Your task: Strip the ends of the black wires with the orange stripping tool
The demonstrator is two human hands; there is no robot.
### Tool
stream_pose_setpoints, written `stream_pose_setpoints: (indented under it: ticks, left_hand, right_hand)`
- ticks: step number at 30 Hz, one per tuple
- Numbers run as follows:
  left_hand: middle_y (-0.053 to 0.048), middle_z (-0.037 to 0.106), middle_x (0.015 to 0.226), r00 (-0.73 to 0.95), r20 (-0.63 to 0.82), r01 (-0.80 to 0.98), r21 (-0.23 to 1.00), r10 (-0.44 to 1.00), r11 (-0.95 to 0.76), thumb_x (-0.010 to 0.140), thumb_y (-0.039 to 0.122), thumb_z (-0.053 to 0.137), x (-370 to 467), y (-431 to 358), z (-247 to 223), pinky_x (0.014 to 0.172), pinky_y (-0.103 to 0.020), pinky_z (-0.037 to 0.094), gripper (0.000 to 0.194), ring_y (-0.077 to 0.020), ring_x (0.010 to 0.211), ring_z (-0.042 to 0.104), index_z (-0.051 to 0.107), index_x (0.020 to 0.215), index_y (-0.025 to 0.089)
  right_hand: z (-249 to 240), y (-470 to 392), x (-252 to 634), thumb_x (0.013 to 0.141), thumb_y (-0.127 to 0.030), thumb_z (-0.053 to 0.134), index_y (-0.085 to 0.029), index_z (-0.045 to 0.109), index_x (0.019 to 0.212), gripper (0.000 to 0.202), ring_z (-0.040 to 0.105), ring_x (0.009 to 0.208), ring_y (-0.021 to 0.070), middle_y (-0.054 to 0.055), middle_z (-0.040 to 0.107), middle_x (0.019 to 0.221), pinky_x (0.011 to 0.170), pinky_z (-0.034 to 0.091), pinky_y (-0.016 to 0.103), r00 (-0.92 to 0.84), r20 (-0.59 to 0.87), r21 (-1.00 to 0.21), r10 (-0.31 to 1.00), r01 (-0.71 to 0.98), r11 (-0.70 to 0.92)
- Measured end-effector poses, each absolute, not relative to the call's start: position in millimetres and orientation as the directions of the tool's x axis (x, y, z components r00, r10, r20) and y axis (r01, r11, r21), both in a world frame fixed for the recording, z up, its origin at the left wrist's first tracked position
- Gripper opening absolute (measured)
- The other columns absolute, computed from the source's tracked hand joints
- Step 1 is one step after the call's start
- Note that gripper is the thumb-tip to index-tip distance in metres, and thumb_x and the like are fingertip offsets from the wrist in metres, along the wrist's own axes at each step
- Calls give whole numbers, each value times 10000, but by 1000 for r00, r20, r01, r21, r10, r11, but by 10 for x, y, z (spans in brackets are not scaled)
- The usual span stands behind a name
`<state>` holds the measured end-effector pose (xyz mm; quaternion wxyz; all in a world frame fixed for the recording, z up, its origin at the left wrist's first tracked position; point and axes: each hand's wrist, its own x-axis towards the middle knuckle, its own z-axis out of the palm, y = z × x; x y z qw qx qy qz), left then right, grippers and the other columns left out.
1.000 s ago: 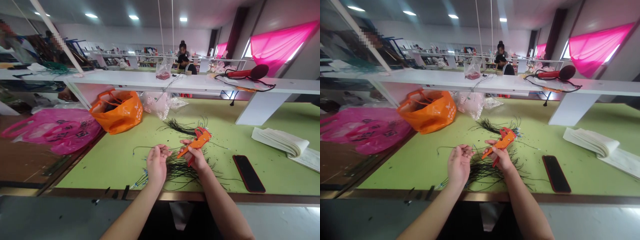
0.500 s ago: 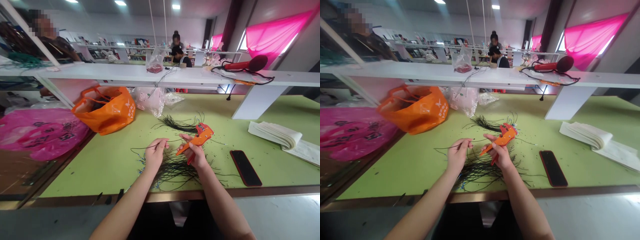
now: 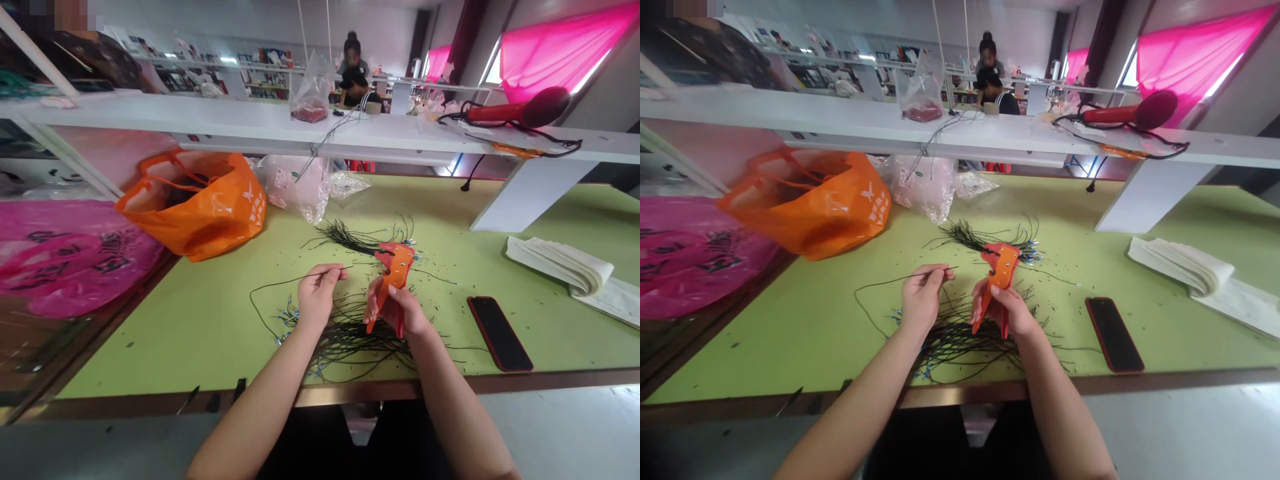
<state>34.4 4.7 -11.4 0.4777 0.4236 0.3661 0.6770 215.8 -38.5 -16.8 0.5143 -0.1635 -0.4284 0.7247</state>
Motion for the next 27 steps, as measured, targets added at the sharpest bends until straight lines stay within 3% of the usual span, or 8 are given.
stream_pose_setpoints:
  ticks: [3, 7, 18, 27]
  left_hand:
    - [-69, 780, 751, -208, 248, -332, 892, 946, -307, 717, 556, 868, 299, 4, -92, 666, -267, 616, 420, -157, 652, 735, 772, 814, 159]
    - [-68, 764, 713, -196, 311, -274, 893, 930, -357, 747, 562, 846, 263, -81, -12, 617, -276, 607, 413, -169, 622, 725, 762, 782, 160]
    - [-65, 727, 790, -140, 398, -208, 883, 906, -420, 803, 476, 827, 263, -117, 7, 589, -237, 524, 301, -135, 654, 645, 790, 765, 179]
    - [-66, 746, 791, -156, 361, -255, 884, 919, -391, 787, 461, 844, 295, -84, -73, 615, -255, 534, 271, -158, 699, 666, 811, 778, 192]
  right_hand:
    - [-217, -397, 2176, 933, -572, 645, -126, 670, 994, 451, 693, 621, 198, 48, 692, 701, 624, 607, 345, -610, 119, -825, 783, -500, -264]
    - [-265, -424, 2156, 899, -646, 635, -104, 680, 1008, 554, 703, 609, 215, 66, 697, 682, 588, 587, 327, -711, 67, -846, 700, -413, -338]
    - [-264, -429, 2133, 873, -649, 657, -112, 668, 934, 540, 715, 611, 224, 72, 703, 665, 579, 584, 317, -732, 46, -842, 680, -395, -368]
    - [-260, -456, 2121, 922, -640, 635, -116, 653, 905, 525, 710, 611, 198, 55, 692, 674, 582, 595, 296, -726, 70, -855, 685, -397, -333]
